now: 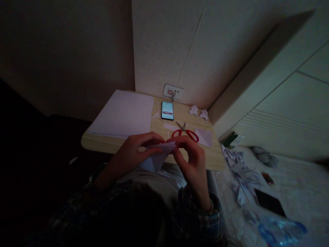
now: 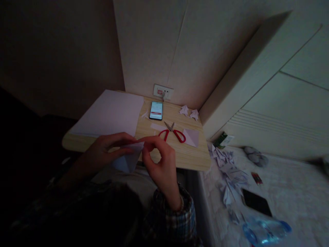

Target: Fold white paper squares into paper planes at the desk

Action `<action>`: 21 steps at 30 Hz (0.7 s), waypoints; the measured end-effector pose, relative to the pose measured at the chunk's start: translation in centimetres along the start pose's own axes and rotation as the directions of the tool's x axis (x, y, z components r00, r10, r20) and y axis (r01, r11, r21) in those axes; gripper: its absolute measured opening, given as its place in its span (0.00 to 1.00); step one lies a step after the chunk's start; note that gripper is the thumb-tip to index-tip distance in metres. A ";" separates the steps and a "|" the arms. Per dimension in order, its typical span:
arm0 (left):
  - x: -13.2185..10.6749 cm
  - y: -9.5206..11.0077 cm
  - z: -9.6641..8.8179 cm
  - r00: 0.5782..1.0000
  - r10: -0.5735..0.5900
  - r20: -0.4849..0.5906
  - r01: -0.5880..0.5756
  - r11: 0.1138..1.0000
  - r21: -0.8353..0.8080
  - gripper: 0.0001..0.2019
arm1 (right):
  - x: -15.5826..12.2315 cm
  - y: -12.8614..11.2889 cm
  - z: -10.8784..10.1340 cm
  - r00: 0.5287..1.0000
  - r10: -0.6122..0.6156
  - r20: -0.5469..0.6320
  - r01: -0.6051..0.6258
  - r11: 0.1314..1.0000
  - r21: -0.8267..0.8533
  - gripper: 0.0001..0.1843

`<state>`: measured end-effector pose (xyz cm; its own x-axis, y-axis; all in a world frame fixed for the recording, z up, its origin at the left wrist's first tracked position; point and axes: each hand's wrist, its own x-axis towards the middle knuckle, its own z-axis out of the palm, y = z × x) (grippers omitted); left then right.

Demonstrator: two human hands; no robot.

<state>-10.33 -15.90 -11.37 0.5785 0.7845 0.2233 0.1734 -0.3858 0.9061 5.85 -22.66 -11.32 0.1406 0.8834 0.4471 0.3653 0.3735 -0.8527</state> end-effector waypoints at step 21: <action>-0.1 0.7 0.5 0.993 0.081 -0.086 -0.086 0.994 -0.060 0.01 | 0.4 1.3 0.5 0.998 -0.062 -0.024 0.060 0.997 -0.058 0.06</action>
<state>-9.90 -16.50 -10.97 0.5196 0.7899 0.3257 0.0750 -0.4219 0.9035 5.91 -21.72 -12.37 0.1395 0.8516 0.5053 0.4255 0.4093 -0.8071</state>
